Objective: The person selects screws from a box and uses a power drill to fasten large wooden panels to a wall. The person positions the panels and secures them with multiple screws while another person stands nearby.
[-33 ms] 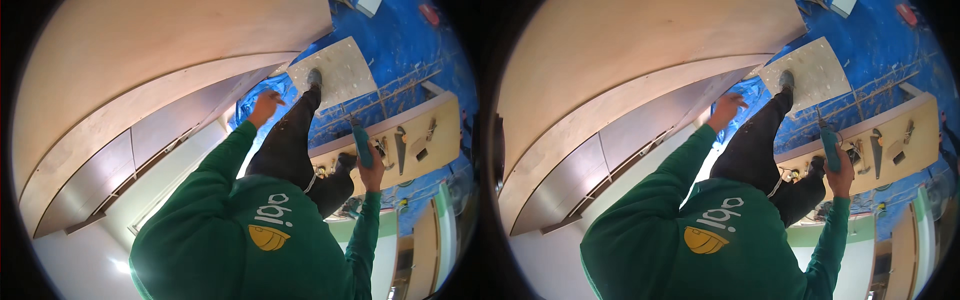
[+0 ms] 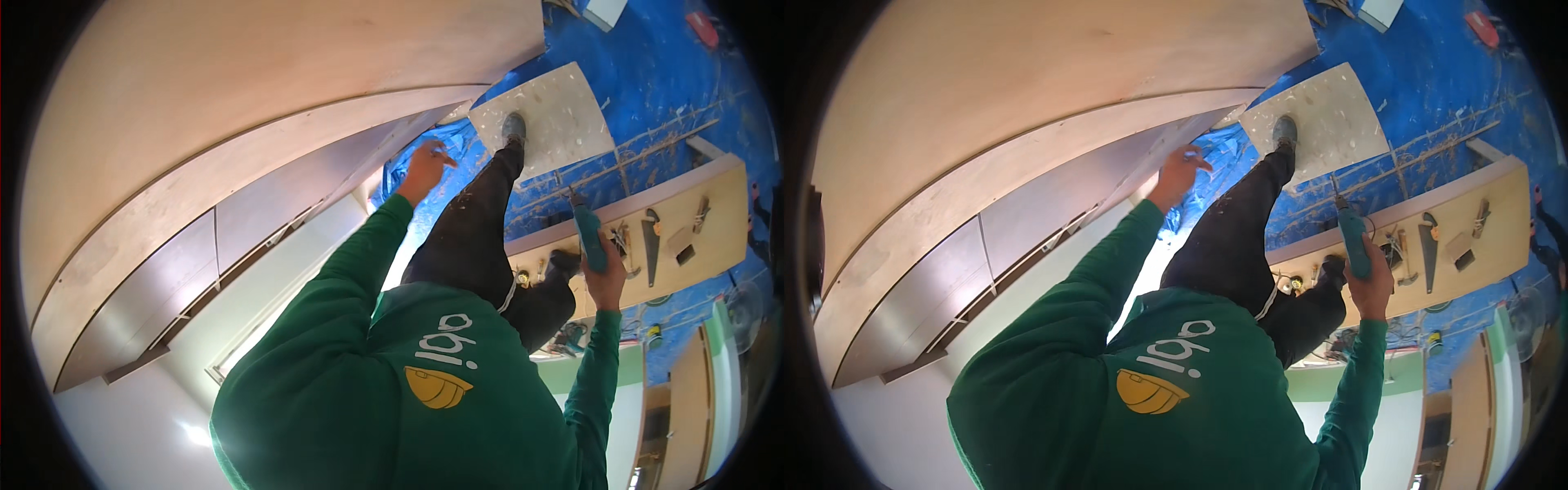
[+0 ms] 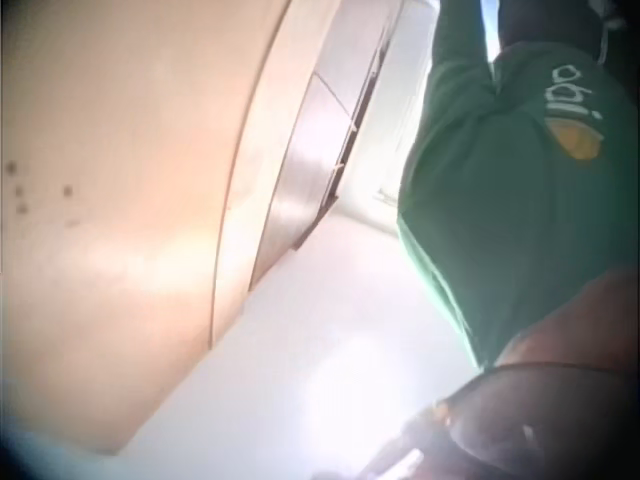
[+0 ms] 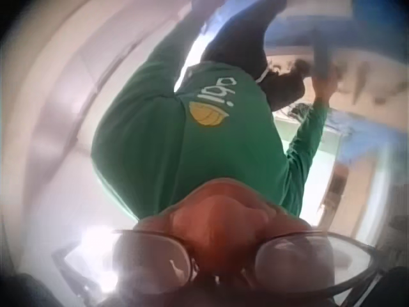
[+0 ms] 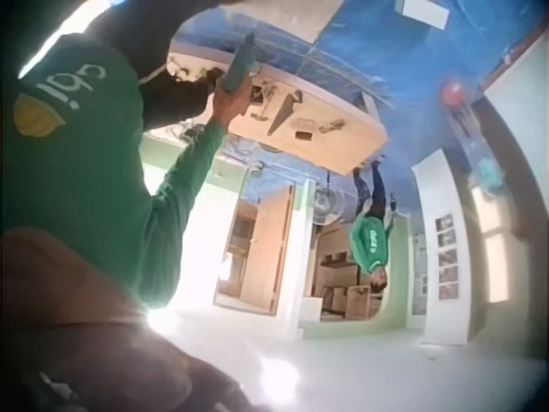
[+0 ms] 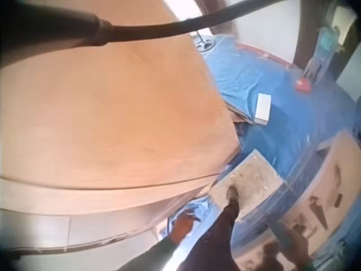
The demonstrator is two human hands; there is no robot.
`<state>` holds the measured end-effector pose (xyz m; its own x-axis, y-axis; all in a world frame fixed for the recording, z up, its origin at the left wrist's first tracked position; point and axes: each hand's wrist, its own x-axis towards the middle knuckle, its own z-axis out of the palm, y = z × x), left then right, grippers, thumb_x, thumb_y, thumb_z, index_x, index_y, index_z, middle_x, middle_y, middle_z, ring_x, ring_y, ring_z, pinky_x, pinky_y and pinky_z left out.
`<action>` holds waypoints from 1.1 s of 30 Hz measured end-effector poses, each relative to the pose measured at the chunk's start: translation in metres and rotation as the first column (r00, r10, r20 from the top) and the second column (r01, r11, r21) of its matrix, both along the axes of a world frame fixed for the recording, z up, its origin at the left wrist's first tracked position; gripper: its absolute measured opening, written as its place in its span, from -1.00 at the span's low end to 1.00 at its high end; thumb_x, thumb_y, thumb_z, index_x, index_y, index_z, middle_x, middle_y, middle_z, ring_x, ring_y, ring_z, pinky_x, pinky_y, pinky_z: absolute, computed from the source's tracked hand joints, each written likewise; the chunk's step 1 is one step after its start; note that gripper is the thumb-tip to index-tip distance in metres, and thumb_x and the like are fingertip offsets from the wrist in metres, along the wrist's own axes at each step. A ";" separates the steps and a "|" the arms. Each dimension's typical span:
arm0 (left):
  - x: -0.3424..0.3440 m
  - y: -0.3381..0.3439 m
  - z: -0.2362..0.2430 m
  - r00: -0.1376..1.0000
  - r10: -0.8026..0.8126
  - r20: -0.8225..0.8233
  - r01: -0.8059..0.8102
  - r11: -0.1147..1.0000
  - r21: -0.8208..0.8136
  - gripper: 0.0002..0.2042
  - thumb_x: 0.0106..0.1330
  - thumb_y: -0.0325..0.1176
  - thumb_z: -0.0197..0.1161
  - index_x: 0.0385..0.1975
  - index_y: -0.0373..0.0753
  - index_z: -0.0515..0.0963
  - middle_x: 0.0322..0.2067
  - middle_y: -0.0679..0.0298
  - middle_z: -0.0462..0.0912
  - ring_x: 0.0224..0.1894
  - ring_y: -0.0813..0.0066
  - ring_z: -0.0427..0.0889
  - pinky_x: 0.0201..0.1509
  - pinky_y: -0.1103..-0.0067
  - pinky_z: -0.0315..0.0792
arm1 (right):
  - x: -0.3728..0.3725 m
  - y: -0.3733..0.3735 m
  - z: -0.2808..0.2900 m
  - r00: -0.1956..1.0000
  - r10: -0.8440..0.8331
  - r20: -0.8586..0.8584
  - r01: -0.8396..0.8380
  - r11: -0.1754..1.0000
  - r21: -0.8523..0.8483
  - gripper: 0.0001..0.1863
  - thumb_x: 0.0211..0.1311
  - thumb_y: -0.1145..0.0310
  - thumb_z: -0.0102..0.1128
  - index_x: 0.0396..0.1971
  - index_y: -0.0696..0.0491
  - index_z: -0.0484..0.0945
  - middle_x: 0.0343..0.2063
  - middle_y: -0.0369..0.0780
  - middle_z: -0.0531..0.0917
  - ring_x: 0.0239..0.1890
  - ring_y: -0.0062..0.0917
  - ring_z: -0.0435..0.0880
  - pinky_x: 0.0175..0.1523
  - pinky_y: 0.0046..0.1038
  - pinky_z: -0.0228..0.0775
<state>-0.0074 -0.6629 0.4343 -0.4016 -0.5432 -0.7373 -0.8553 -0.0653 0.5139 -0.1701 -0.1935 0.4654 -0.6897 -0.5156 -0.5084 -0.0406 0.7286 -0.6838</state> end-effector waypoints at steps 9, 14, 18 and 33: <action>-0.034 -0.118 0.025 0.527 0.814 -0.243 -0.585 0.555 0.592 -0.74 0.58 -0.50 0.08 0.19 -0.36 0.45 -0.02 0.08 0.72 -0.62 0.64 0.30 -0.60 0.68 0.19 | -0.027 -0.043 0.009 1.000 -0.016 -0.003 0.016 0.991 0.132 -0.28 0.15 0.35 0.48 0.39 -0.05 0.57 0.07 -0.02 0.76 0.07 -0.10 0.79 0.15 -0.19 0.61; -0.064 -0.137 0.048 0.192 0.978 -0.078 -0.463 0.160 0.872 -0.89 0.60 -0.50 0.05 -0.02 -0.26 0.50 -0.02 0.15 0.70 -0.61 0.68 0.28 -0.58 0.70 0.18 | -0.053 -0.072 0.053 0.999 -0.045 -0.029 0.050 0.978 0.205 -0.28 0.12 0.31 0.50 0.36 0.01 0.59 0.00 0.01 0.79 0.01 -0.11 0.81 0.10 -0.18 0.61; -0.061 -0.132 0.060 0.290 0.948 -0.127 -0.519 0.268 0.812 -0.87 0.62 -0.44 0.07 -0.01 -0.25 0.55 -0.08 0.19 0.70 -0.63 0.70 0.24 -0.64 0.69 0.12 | -0.071 -0.095 0.087 0.997 -0.057 -0.056 0.066 0.981 0.185 -0.30 0.14 0.32 0.51 0.35 0.03 0.60 -0.03 0.00 0.80 -0.04 -0.15 0.82 0.06 -0.21 0.61; -0.068 -0.029 0.147 0.330 0.931 -0.157 -0.635 0.342 0.693 -0.59 0.52 -0.16 0.37 0.20 -0.29 0.55 0.11 0.03 0.74 -0.65 0.71 0.19 -0.63 0.69 0.11 | -0.124 -0.239 0.230 0.878 0.449 -0.164 -0.478 0.828 -0.293 -0.26 0.07 0.40 0.58 0.34 0.06 0.59 0.12 0.02 0.75 0.12 -0.11 0.79 0.23 -0.21 0.63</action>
<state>-0.0753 -0.6920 0.5816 -0.3025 -0.4646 -0.8322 0.1180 -0.8847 0.4510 -0.2940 -0.4328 0.6954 -0.3616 -0.9071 -0.2153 -0.3865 0.3560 -0.8508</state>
